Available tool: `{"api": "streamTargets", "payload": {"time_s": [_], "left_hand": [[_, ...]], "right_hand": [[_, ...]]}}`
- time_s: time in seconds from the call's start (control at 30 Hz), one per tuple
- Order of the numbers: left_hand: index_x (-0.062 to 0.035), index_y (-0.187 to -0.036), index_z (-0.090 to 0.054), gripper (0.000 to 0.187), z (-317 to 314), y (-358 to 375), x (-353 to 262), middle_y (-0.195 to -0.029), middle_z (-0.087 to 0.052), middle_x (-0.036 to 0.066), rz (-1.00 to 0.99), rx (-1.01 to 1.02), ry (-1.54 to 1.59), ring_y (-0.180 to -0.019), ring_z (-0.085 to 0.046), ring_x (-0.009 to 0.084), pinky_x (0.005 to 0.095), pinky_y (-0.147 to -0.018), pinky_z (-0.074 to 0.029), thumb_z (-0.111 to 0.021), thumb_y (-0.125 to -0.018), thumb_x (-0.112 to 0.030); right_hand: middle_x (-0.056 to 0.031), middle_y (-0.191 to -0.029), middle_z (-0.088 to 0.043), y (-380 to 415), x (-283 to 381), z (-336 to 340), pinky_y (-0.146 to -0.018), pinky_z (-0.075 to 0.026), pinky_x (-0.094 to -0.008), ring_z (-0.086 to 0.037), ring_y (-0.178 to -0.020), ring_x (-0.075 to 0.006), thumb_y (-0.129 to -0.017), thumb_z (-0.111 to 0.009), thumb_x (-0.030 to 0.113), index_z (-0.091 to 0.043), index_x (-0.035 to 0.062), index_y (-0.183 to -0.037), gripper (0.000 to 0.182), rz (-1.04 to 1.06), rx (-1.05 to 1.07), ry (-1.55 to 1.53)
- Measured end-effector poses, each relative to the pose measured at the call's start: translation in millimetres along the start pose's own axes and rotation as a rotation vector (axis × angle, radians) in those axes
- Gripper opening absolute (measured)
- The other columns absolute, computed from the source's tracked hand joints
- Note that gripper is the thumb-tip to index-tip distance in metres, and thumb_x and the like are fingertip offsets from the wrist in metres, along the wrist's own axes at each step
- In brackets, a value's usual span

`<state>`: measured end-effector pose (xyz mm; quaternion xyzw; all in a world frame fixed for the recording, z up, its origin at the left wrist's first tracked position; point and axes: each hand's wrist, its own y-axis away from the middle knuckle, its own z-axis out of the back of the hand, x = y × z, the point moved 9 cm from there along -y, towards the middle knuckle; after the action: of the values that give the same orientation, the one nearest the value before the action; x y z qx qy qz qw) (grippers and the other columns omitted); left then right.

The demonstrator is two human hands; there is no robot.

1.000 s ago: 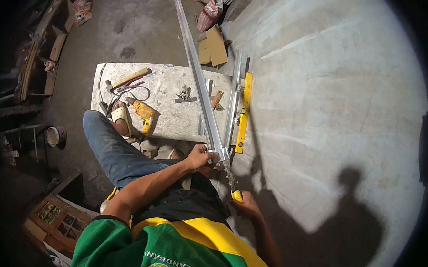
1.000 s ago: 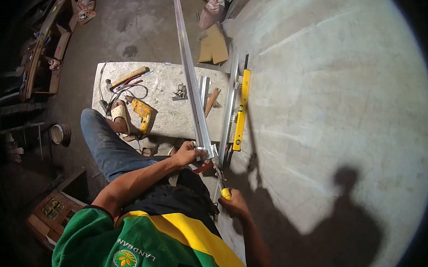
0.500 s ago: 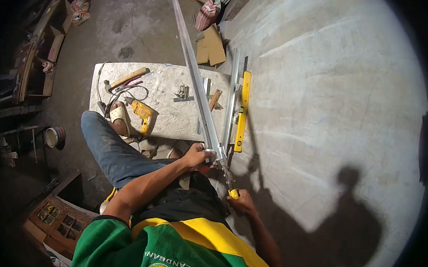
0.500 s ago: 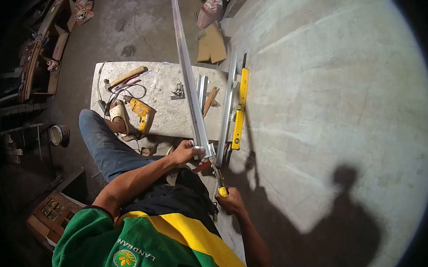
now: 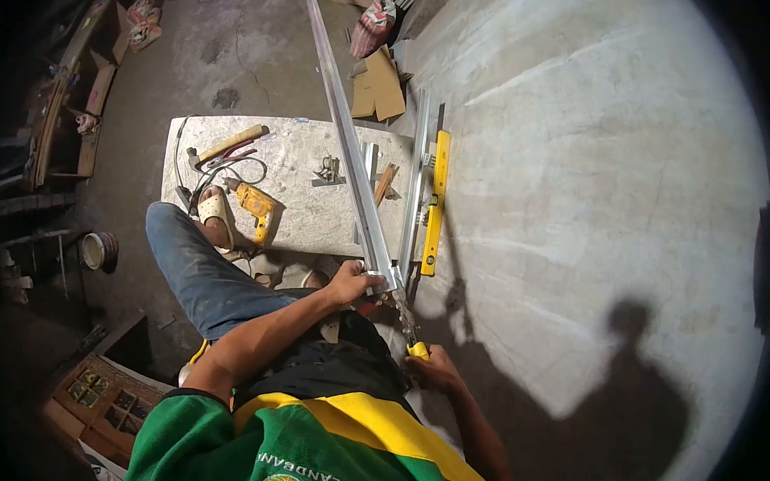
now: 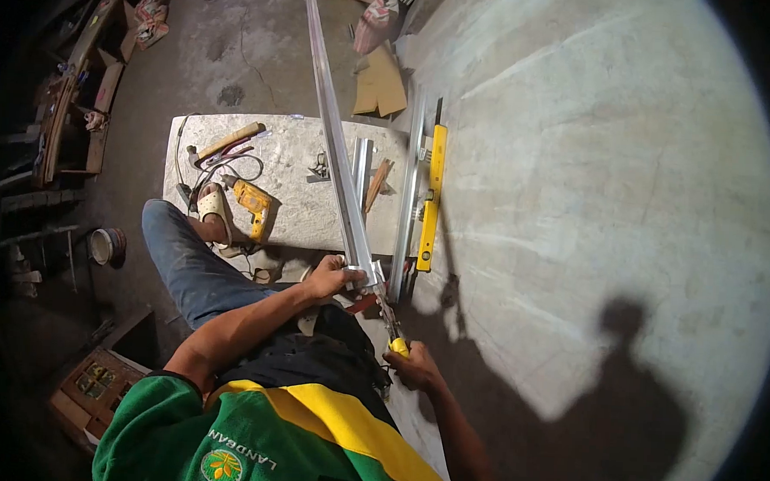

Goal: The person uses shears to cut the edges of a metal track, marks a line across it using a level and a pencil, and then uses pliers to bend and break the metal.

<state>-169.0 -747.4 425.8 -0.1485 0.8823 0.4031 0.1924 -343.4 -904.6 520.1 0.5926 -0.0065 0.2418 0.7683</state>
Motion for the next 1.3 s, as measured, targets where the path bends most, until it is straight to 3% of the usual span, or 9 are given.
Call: {"api": "streamTargets", "payload": {"time_s": [0.3,0.37,0.47,0.57,0.7,0.8,0.87,0.97,1.3], "left_hand": [[0.0054,-0.091,-0.066,0.012,-3,4,-11,-0.076,-0.069,0.012,-0.038,-0.061,-0.122,-0.063,-0.066,0.0195,0.0327,-0.056,-0.055,-0.064,-0.084,-0.005],[0.0050,-0.091,-0.066,0.012,-4,6,-10,-0.074,-0.068,0.011,0.006,-0.054,-0.061,-0.062,-0.065,0.0193,0.0326,-0.055,-0.055,-0.064,-0.085,-0.005],[0.0048,-0.092,-0.066,0.012,0,5,-8,-0.075,-0.068,0.012,-0.016,-0.044,-0.055,-0.060,-0.065,0.0200,0.0323,-0.055,-0.054,-0.063,-0.086,-0.005],[0.0037,-0.093,-0.065,0.010,-5,5,-7,-0.075,-0.067,0.011,-0.039,0.099,0.026,-0.059,-0.063,0.0190,0.0318,-0.053,-0.053,-0.062,-0.088,-0.004],[0.0018,-0.093,-0.064,0.007,-24,11,-24,-0.074,-0.065,0.011,-0.109,0.226,0.172,-0.061,-0.061,0.0175,0.0308,-0.054,-0.050,-0.061,-0.090,-0.004],[0.0011,-0.092,-0.064,0.007,-26,18,-30,-0.073,-0.064,0.010,-0.081,0.239,0.202,-0.061,-0.060,0.0171,0.0305,-0.056,-0.050,-0.060,-0.090,-0.004],[0.0011,-0.092,-0.064,0.007,-27,16,-32,-0.073,-0.064,0.010,-0.079,0.259,0.202,-0.061,-0.060,0.0170,0.0304,-0.058,-0.050,-0.060,-0.091,-0.004],[0.0013,-0.092,-0.064,0.007,-22,16,-30,-0.074,-0.065,0.010,-0.100,0.246,0.125,-0.061,-0.060,0.0164,0.0303,-0.059,-0.049,-0.060,-0.091,-0.004],[-0.0002,-0.094,-0.066,0.008,-13,8,-11,-0.077,-0.066,0.009,-0.039,0.212,0.159,-0.062,-0.060,0.0163,0.0303,-0.060,-0.050,-0.062,-0.091,-0.006]], "right_hand": [[-0.0063,-0.074,-0.062,6,8,-18,-0.058,-0.050,-0.0317,-0.059,-0.061,-0.0144,-0.079,-0.073,0.037,-0.057,0.0012,-0.097,0.043,-0.066,0.224,-0.207],[-0.0144,-0.078,-0.064,4,7,0,-0.060,-0.050,-0.0380,-0.061,-0.063,-0.0236,-0.075,-0.074,0.042,-0.058,-0.0032,-0.095,0.052,0.013,-0.076,0.188],[-0.0236,-0.085,-0.064,-1,42,16,-0.067,-0.050,-0.0427,-0.063,-0.075,-0.0326,-0.072,-0.073,0.046,-0.060,-0.0065,-0.093,0.058,0.229,-0.108,0.314],[-0.0268,-0.091,-0.064,11,67,27,-0.075,-0.048,-0.0436,-0.063,-0.087,-0.0360,-0.072,-0.072,0.046,-0.061,-0.0066,-0.088,0.056,0.096,0.049,0.351],[-0.0225,-0.084,-0.064,10,56,20,-0.070,-0.049,-0.0420,-0.063,-0.078,-0.0325,-0.071,-0.071,0.043,-0.059,-0.0057,-0.089,0.053,0.112,0.020,0.366],[-0.0187,-0.078,-0.062,16,27,-4,-0.065,-0.049,-0.0402,-0.062,-0.069,-0.0292,-0.071,-0.070,0.037,-0.058,-0.0035,-0.089,0.046,-0.059,0.078,0.044],[-0.0163,-0.074,-0.061,21,68,12,-0.061,-0.049,-0.0394,-0.060,-0.063,-0.0262,-0.071,-0.067,0.031,-0.057,-0.0019,-0.089,0.039,0.392,-0.194,0.261],[-0.0181,-0.073,-0.061,15,61,1,-0.063,-0.048,-0.0412,-0.061,-0.066,-0.0298,-0.071,-0.064,0.028,-0.056,-0.0022,-0.086,0.035,0.125,0.011,0.158],[-0.0213,-0.073,-0.061,2,53,0,-0.068,-0.048,-0.0449,-0.061,-0.070,-0.0350,-0.072,-0.063,0.028,-0.058,-0.0035,-0.087,0.035,0.243,-0.125,0.261]]}}
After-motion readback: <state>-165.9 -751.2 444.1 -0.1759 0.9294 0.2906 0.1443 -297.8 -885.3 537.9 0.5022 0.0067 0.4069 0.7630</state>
